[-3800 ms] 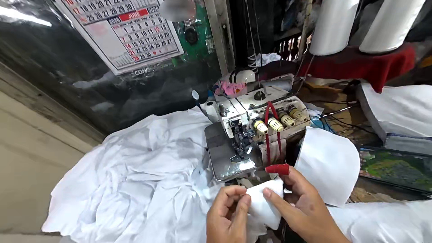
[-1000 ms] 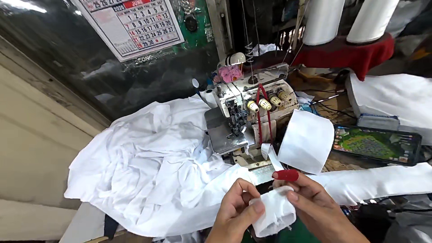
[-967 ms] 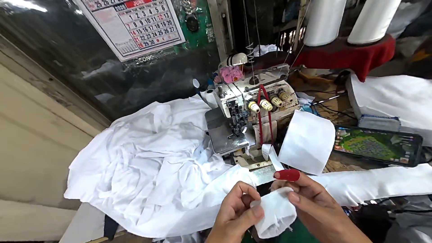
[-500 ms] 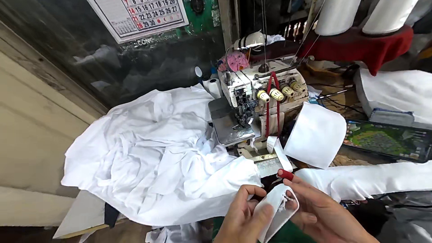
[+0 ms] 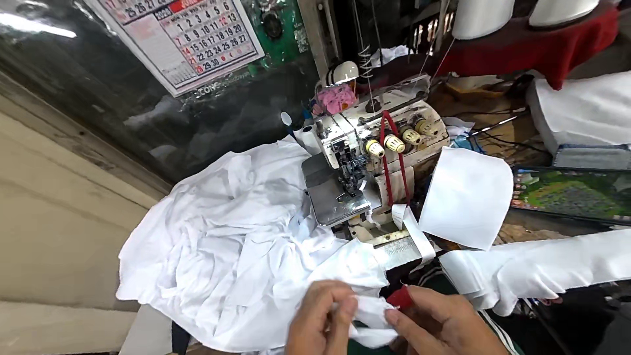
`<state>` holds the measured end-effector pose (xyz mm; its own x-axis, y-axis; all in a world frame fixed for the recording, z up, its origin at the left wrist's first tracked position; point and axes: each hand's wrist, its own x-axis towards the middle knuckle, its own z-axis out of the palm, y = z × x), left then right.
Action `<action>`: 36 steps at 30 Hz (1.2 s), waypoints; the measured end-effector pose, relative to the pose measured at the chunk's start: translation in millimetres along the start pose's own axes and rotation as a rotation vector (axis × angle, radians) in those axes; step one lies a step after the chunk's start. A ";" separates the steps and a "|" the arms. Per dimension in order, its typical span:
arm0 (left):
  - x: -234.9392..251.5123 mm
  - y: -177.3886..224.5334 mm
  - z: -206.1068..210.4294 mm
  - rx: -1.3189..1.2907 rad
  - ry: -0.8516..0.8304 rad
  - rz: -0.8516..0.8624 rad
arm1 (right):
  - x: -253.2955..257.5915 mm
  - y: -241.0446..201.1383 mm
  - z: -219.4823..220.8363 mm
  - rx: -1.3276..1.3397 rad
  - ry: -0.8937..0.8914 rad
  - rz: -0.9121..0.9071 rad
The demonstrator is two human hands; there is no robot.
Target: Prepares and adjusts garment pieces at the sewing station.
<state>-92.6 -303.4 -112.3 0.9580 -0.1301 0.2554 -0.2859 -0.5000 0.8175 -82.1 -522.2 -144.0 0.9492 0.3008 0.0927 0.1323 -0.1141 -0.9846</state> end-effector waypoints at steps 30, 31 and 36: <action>69.1 -18.0 -14.9 0.382 0.115 0.340 | 51.9 2.4 11.5 -0.181 0.309 -0.127; 69.2 -16.4 -12.5 0.441 0.143 0.343 | 53.4 2.2 9.8 -0.176 0.298 -0.133; 69.0 -25.6 8.5 0.622 0.228 0.272 | 63.0 24.4 -1.1 -0.312 0.171 -0.104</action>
<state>-19.0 -306.9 -120.0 0.8066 -0.1712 0.5657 -0.3840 -0.8795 0.2813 -18.7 -507.1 -162.0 0.9565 0.1664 0.2398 0.2867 -0.3825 -0.8783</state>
